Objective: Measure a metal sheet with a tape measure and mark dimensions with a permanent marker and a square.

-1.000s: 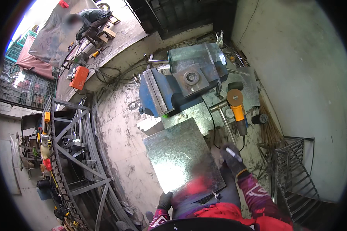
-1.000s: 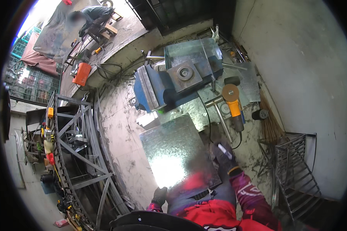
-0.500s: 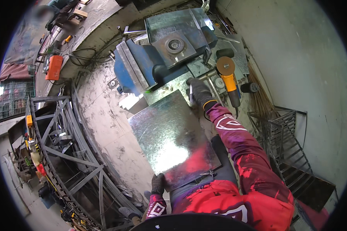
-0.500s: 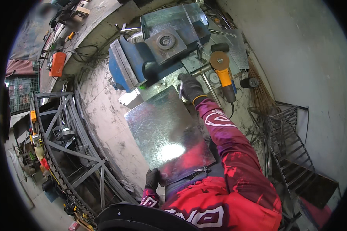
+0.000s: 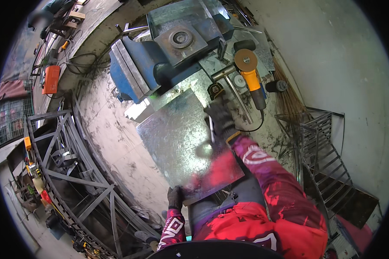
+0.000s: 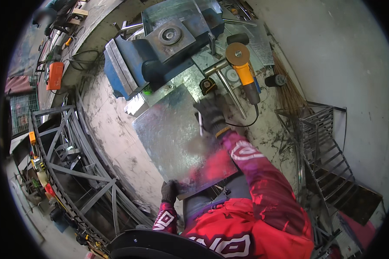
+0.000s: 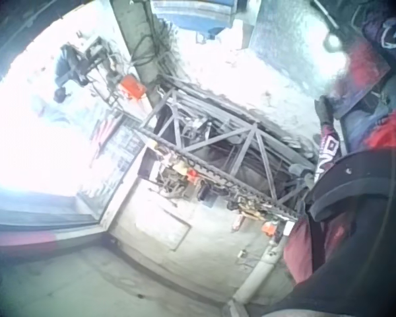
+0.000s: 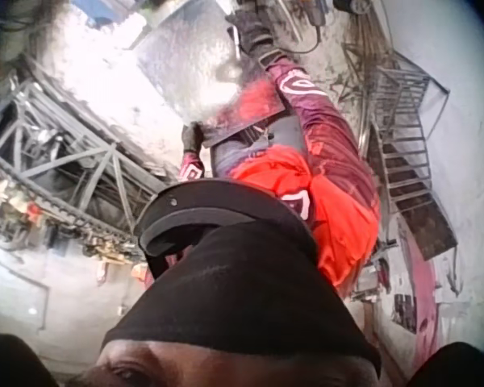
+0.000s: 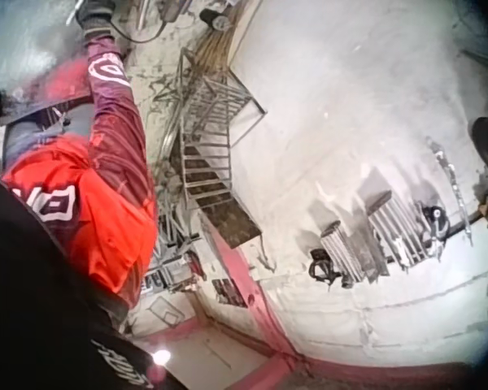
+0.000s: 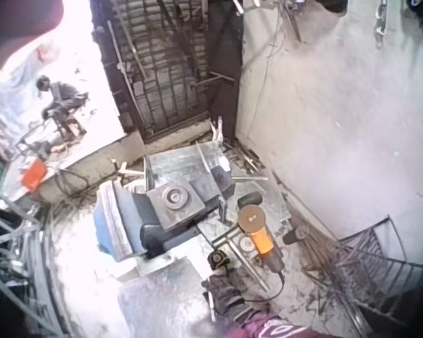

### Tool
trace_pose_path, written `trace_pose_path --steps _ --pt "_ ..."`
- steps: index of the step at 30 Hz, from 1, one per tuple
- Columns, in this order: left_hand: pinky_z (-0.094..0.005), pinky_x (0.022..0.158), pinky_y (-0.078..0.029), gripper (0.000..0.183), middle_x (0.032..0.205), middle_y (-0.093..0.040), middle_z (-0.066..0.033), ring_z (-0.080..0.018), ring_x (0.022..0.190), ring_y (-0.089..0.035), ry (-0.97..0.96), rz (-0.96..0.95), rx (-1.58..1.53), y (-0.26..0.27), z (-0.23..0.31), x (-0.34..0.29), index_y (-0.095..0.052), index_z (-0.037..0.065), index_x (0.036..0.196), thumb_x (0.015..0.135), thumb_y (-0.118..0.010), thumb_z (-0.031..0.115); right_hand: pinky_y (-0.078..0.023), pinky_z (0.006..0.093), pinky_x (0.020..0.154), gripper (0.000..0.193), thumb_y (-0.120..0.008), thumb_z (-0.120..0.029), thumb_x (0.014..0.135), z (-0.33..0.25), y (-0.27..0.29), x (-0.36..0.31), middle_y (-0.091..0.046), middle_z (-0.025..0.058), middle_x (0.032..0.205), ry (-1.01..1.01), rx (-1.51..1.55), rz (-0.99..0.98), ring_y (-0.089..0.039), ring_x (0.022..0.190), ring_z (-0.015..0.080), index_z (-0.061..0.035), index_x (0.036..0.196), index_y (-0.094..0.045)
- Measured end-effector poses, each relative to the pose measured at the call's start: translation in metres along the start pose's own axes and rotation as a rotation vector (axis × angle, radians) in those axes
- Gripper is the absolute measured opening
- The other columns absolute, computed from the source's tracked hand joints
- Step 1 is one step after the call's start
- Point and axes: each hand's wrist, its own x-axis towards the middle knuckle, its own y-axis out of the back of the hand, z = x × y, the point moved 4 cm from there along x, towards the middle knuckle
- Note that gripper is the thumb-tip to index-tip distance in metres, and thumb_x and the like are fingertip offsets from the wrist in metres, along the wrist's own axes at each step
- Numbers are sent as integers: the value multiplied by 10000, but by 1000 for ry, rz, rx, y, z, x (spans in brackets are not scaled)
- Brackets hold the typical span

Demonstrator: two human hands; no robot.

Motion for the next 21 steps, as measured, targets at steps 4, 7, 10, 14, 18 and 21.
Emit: trace_pose_path --steps 4,7,10,14,18,21 --pt "-367 653 -514 237 853 -638 -45 -203 740 -620 31 2 56 -3 -6 27 -607 36 1099 906 -536 151 -481 477 977 456 -657 -117 806 -6 -6 -114 -594 194 1278 -299 14 -58 -571 1170 410 -85 1257 -600" --pt "-401 673 -520 204 834 -636 -47 -210 741 -623 9 82 131 -15 3 24 -627 54 1078 936 -512 145 -510 423 930 420 -676 -211 874 19 -21 -151 -605 183 1226 -975 697 117 -605 1131 328 -59 1248 -563" --pt "-353 639 -516 159 783 -617 -46 -207 712 -638 -814 303 1262 -30 -1 44 -643 94 976 924 -527 189 -526 367 856 349 -665 -313 918 55 -46 -186 -630 75 1062 -1078 1095 295 -634 985 242 -72 1163 -600" --pt "-349 601 -465 269 730 -572 -2 -158 652 -558 -107 335 -198 -17 12 -43 -626 79 824 985 -508 259 -525 386 842 276 -634 -293 938 -47 15 -144 -640 82 959 -796 309 -63 -647 907 265 -71 1098 -603" --pt "-321 662 -471 281 795 -567 9 -144 715 -549 -182 4 -738 53 -103 -27 -648 77 870 994 -543 305 -528 412 844 286 -642 -273 922 -89 10 -151 -643 128 974 -530 348 5 -652 926 308 -67 1114 -596" --pt "-326 695 -475 275 837 -581 -5 -150 759 -558 -177 228 -650 50 -102 -34 -656 70 920 998 -541 307 -530 431 845 296 -647 -258 910 -105 4 -168 -644 163 985 -355 330 36 -657 940 340 -64 1126 -590"
